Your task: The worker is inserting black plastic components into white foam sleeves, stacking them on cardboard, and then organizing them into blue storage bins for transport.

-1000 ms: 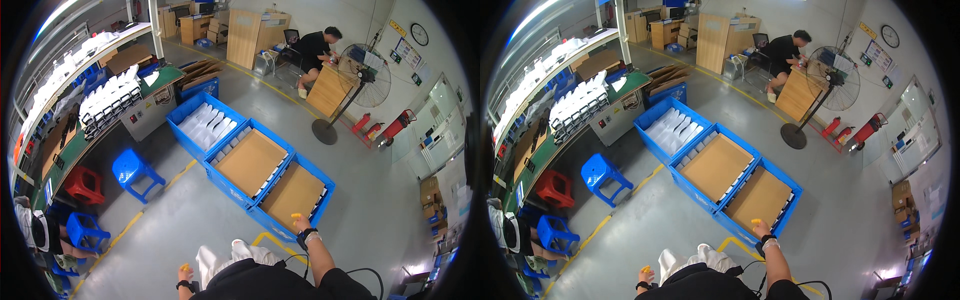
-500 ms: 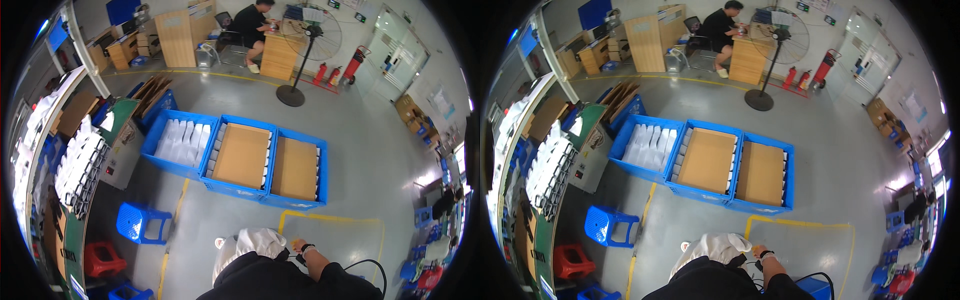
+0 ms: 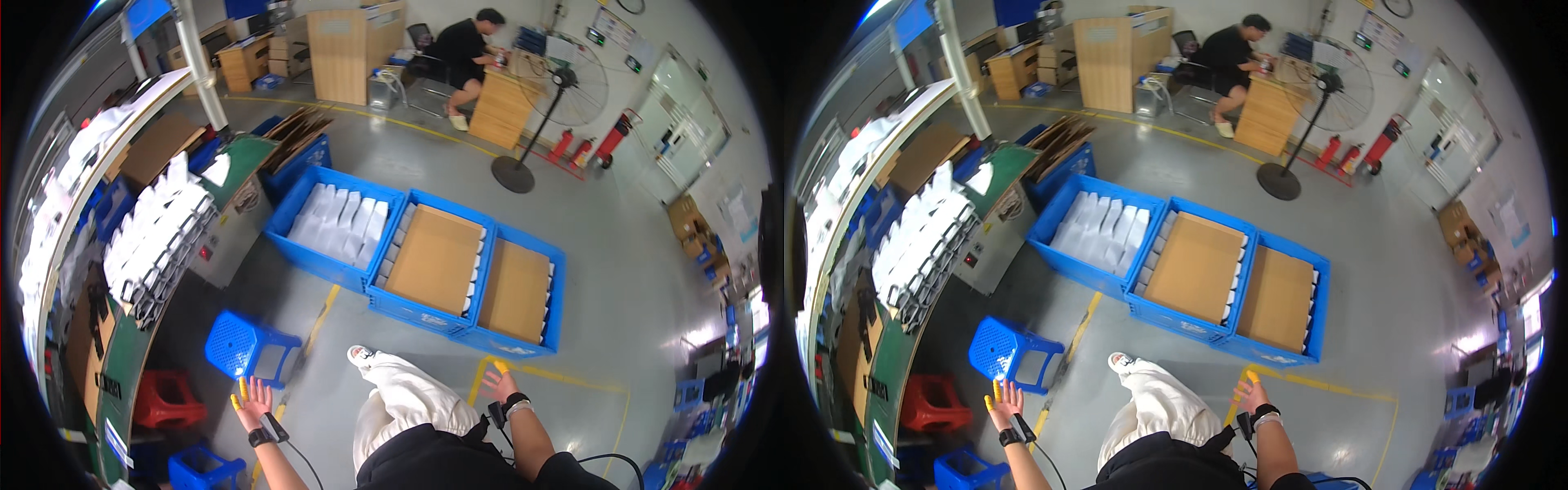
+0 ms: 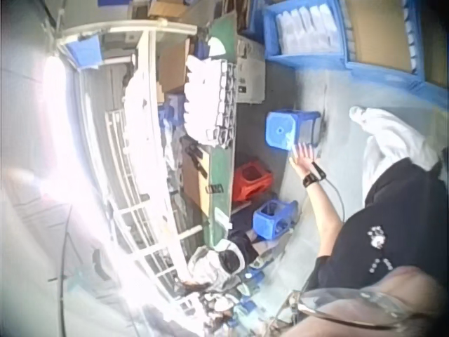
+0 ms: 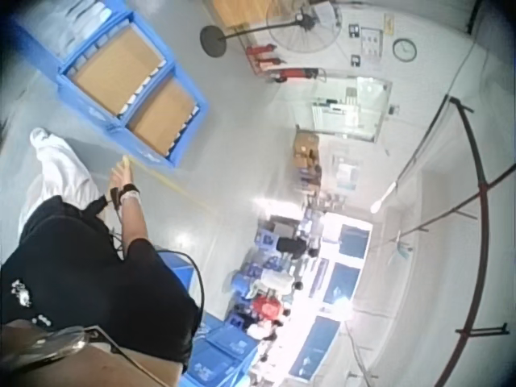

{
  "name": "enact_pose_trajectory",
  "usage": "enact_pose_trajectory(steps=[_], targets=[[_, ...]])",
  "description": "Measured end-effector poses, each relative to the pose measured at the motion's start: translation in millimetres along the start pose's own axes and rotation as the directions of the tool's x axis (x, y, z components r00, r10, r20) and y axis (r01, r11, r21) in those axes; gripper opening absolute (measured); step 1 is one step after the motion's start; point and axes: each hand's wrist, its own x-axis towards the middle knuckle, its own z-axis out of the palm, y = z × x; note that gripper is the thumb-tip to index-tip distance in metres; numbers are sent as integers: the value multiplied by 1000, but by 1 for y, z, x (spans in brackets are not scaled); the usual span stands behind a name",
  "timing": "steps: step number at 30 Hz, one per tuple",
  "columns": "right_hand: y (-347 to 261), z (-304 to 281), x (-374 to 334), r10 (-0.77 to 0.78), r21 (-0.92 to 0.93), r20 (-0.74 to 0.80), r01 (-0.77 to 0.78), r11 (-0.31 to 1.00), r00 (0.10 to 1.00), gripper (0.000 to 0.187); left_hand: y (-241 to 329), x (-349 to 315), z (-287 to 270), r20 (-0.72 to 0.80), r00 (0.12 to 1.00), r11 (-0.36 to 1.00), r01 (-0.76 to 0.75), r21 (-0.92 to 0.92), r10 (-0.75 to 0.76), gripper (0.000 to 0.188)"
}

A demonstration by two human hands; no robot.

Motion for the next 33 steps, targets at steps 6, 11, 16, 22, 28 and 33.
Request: enact_pose_trajectory(steps=[6, 11, 16, 22, 28, 33], targets=[[-24, 60, 33, 166, 14, 39, -166, 986, 985, 59, 21, -109, -172, -491, 851, 958, -268, -104, 184, 55], [-36, 96, 77, 154, 34, -36, -153, 988, 987, 71, -27, -219, -175, -729, 563, 867, -492, 83, 389, 63], [-49, 221, 131, 130, -104, 130, -117, 988, 983, 73, -24, -259, -175, -779, 464, 819, -565, 106, 421, 60], [-37, 391, 146, 160, -328, 380, -29, 944, 911, 74, -65, -291, -196, -841, 369, 774, -627, 90, 396, 56], [10, 487, 129, 595, -755, 549, 44, 654, 588, 71, -126, -300, -227, -882, 322, 726, -687, 33, 345, 52], [39, 590, -53, 586, -618, 786, 291, 730, 197, 37, -207, -306, -240, -926, 261, 667, -745, -14, 272, 49]])
